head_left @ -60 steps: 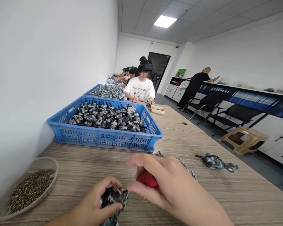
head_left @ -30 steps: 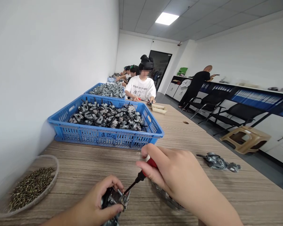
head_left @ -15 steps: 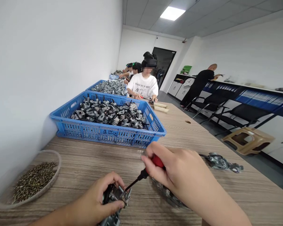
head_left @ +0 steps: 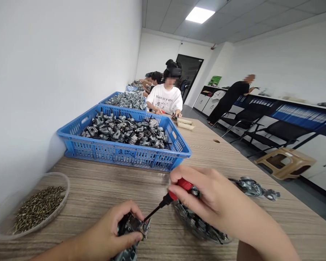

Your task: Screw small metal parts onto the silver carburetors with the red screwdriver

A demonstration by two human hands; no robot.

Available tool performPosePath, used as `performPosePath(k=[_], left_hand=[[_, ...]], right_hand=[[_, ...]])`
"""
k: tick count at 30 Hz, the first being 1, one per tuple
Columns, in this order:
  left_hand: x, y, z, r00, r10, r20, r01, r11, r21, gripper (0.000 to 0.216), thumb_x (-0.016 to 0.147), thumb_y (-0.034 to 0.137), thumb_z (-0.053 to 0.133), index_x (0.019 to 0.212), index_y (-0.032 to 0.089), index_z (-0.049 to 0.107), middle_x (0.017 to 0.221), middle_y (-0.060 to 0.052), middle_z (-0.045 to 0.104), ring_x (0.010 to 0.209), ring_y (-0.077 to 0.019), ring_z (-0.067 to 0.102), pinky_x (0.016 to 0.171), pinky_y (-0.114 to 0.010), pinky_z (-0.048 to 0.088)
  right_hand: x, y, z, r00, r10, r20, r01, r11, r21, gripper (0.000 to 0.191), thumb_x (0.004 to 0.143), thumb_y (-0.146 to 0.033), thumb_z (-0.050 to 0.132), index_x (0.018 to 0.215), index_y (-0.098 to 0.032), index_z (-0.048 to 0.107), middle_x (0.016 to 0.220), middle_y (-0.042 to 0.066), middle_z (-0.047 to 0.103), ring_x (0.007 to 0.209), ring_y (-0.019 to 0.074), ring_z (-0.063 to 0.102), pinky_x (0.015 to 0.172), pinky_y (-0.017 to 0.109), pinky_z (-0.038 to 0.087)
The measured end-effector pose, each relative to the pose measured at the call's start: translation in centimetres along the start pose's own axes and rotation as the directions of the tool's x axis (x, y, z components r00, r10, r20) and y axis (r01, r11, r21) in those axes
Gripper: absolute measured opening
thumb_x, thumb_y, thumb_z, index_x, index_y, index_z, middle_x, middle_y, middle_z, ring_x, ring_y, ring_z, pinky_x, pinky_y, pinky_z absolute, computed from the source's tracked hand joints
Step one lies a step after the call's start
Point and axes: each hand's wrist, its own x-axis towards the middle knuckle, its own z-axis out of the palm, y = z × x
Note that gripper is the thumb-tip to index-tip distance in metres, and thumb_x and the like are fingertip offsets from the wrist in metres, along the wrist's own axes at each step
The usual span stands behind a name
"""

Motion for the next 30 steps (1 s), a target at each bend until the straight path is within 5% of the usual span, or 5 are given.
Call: performPosePath(k=[5, 9, 16, 23, 30], left_hand=[[0.3, -0.3, 0.0, 0.997, 0.083, -0.001, -0.083, 0.995, -0.047, 0.02, 0.094, 0.034, 0.079, 0.106, 0.02, 0.072, 0.105, -0.007, 0.073, 0.1, -0.0255, 0.065, 0.091, -0.038, 0.046], [0.3, -0.7, 0.1, 0.993, 0.119, -0.008, -0.119, 0.991, -0.055, 0.029, 0.097, 0.047, 0.08, 0.108, 0.021, 0.073, 0.106, -0.009, 0.074, 0.101, -0.0266, 0.067, 0.092, -0.04, 0.048], [0.3, -1.3, 0.2, 0.982, 0.185, -0.033, -0.187, 0.978, -0.089, 0.028, 0.099, 0.048, 0.08, 0.104, 0.021, 0.073, 0.11, -0.01, 0.075, 0.106, -0.0274, 0.069, 0.098, -0.043, 0.049], [0.1, -0.3, -0.1, 0.998, 0.059, -0.004, -0.059, 0.997, -0.051, 0.025, 0.092, 0.033, 0.082, 0.111, 0.021, 0.071, 0.107, -0.007, 0.075, 0.1, -0.0249, 0.066, 0.091, -0.036, 0.048], [-0.1, 0.7, -0.1, 0.999, -0.031, 0.036, 0.034, 0.994, -0.107, 0.037, 0.089, 0.023, 0.078, 0.122, 0.022, 0.061, 0.114, -0.006, 0.075, 0.106, -0.0241, 0.066, 0.096, -0.036, 0.046]], right_hand=[[1.1, -0.4, 1.0, 0.99, 0.047, -0.135, -0.087, 0.946, -0.313, 0.037, 0.114, -0.047, 0.049, 0.085, -0.025, 0.058, 0.063, -0.002, 0.063, 0.051, 0.0174, 0.055, 0.053, 0.032, 0.029], [-0.1, -1.4, 0.0, 0.998, 0.045, 0.032, -0.045, 0.999, -0.015, 0.005, 0.104, -0.025, 0.051, 0.107, -0.025, 0.055, 0.098, 0.004, 0.072, 0.079, 0.0203, 0.068, 0.068, 0.033, 0.051], [-1.8, -0.9, -1.4, 0.973, 0.052, 0.224, -0.077, 0.992, 0.104, 0.015, 0.107, -0.019, 0.049, 0.116, -0.029, 0.055, 0.112, 0.004, 0.072, 0.092, 0.0205, 0.071, 0.078, 0.033, 0.057], [-0.3, -1.1, 0.3, 0.982, 0.185, 0.025, -0.181, 0.978, -0.101, 0.021, 0.112, -0.045, 0.054, 0.103, -0.026, 0.058, 0.074, -0.002, 0.07, 0.059, 0.0197, 0.063, 0.054, 0.031, 0.04], [-0.2, -1.5, 0.0, 0.997, -0.045, 0.061, 0.04, 0.995, 0.093, 0.027, 0.1, -0.016, 0.058, 0.124, -0.025, 0.055, 0.108, 0.003, 0.077, 0.088, 0.0173, 0.073, 0.076, 0.029, 0.054]])
